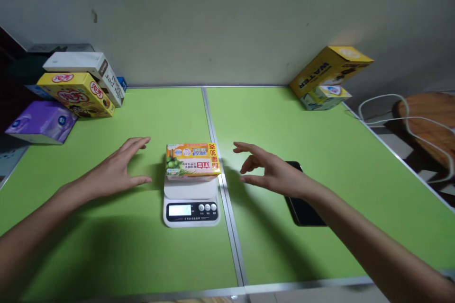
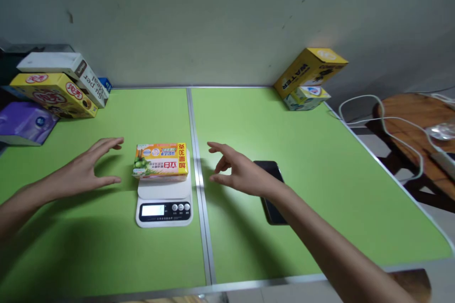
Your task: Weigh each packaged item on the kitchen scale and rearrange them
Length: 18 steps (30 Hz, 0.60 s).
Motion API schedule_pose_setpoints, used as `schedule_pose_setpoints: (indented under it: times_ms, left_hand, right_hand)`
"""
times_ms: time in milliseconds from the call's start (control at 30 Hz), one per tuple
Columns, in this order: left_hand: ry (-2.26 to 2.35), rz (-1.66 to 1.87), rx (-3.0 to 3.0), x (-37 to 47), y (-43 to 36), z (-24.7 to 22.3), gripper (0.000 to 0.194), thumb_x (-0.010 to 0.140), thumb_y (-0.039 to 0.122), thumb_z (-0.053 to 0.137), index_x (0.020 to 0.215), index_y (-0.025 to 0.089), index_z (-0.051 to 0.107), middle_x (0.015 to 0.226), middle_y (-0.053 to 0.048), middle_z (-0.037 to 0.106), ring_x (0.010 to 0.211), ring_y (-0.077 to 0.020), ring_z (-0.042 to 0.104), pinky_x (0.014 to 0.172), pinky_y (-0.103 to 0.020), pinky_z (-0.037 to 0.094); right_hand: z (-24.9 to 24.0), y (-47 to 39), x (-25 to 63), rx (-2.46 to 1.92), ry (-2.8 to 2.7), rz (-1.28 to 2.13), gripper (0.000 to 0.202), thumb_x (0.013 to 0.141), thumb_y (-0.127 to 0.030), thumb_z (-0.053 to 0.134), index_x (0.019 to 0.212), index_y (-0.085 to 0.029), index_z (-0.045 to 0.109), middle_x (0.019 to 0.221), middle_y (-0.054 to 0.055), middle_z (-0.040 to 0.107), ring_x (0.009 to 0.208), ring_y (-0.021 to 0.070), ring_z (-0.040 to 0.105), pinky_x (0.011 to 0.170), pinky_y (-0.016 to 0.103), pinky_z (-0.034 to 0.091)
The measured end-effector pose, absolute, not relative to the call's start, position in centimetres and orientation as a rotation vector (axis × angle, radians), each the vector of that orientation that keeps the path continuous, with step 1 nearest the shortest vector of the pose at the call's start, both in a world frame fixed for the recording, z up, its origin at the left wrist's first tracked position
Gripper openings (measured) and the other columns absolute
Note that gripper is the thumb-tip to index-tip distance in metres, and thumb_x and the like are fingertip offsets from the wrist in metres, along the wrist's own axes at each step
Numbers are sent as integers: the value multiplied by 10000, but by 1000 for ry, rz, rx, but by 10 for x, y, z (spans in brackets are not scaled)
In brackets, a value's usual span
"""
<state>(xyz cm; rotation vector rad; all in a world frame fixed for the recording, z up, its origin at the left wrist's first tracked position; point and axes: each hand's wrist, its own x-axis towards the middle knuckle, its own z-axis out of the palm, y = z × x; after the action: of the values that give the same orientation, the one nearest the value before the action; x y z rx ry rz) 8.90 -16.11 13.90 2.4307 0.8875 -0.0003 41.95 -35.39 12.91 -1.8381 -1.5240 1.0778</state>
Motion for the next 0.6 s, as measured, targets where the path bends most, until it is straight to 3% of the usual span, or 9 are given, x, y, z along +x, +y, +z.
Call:
schedule_pose_setpoints:
  times_ms: [133,400,600]
  left_hand:
    - [790,-87,2422,98,-171,138,818,793,510,633,1488,285,265,1524,-88,347,1358,-310,423,1139,-473,353]
    - [756,-38,2331,114,-179,130,844,726,517,713,1444,286,334,1434,-93,433,1253,-311,523,1054,-451,457]
    - [751,144,2386,132,-180,128,513,740,502,688,1152,239,530,1154,-65,577,1075,-294,601,921,-449,531]
  right_hand:
    - [136,-340,394,-1804,-1660,1045,803,794,-370,643,1486,-215,266,1389,175,473,829,183,623,749,390,573]
    - [121,-325,380,-1736,-1705,1056,890,775,-317,697,1500,-205,194,989,78,618,718,184,589,721,410,554]
    - [118,-311,373,-1546,-1578,1030,738,682,-265,740,1348,-199,430,1108,86,593,740,160,586,660,323,551]
